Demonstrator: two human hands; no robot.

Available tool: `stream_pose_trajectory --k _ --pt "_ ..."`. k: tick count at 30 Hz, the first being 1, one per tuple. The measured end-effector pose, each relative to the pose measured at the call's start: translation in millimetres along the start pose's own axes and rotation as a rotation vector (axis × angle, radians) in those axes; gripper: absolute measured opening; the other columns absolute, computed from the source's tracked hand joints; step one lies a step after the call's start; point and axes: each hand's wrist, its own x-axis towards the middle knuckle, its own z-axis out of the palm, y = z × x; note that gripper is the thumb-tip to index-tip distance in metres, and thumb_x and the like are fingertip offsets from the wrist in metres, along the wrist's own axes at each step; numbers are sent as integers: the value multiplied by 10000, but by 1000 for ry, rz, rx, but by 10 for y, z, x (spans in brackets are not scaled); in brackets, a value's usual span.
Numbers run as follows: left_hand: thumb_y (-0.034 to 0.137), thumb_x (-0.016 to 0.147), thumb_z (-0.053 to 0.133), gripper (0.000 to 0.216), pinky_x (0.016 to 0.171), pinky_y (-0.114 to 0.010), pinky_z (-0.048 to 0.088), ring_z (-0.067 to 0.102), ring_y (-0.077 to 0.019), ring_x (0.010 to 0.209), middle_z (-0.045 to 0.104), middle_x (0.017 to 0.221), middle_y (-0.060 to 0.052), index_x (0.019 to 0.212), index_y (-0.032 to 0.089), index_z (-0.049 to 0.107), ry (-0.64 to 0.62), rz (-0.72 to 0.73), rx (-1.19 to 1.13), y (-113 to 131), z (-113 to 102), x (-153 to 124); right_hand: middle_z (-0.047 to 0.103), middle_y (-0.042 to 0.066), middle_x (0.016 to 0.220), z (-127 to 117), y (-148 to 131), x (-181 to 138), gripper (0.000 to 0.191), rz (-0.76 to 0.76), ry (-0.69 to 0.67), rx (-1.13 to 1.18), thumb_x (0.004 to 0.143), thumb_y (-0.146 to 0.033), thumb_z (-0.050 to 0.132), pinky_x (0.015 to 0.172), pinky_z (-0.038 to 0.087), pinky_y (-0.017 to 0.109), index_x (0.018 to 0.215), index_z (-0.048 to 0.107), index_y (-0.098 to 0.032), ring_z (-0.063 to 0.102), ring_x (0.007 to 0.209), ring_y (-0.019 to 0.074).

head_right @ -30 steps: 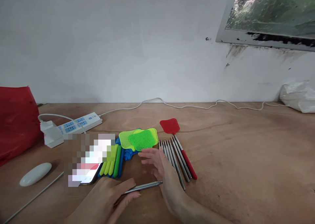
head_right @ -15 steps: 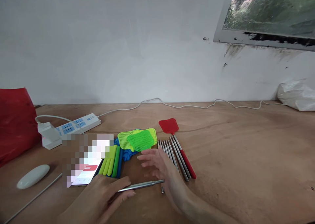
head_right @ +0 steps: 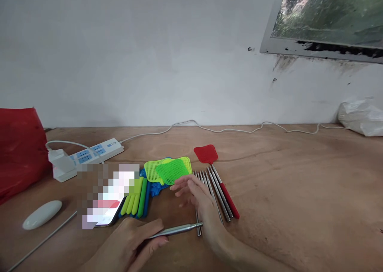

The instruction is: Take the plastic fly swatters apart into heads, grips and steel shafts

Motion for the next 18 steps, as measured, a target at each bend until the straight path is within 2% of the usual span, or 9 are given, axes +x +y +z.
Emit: stream_pose_trajectory --k 5,9,13,16,18 --pt "401 1063 323 386 482 -301 178 526 -166 481 553 556 21 744 227 453 -71 -50 43 -28 -42 -4 703 55 948 -60 -92 4 270 -44 5 -175 887 -491 632 718 455 321 877 697 -229 602 885 219" --pt "421 1060 298 397 501 -304 173 498 -170 493 515 564 27 756 229 464 -80 -125 36 -90 -69 29 701 27 832 -167 -160 124 276 -128 27 -205 912 -494 606 656 427 295 886 674 -228 594 741 178" --pt "380 1052 287 352 528 -300 202 513 -180 536 507 598 24 802 228 482 -60 -189 17 -112 -106 110 580 -26 606 -273 -169 251 337 -220 77 -242 921 -529 579 530 346 272 812 658 -221 464 532 133" --pt "354 1040 307 297 534 -297 214 498 -177 530 496 600 33 843 229 490 -54 -201 -18 -117 -108 152 494 -38 529 -339 -99 273 449 -275 66 -384 946 -576 527 501 314 272 710 642 -211 416 495 123" --pt "349 1038 310 279 533 -295 214 489 -175 523 495 601 38 864 231 492 -39 -203 -40 -135 -83 161 483 -37 542 -374 -45 264 459 -299 26 -463 949 -574 529 496 320 266 699 646 -208 428 507 120"
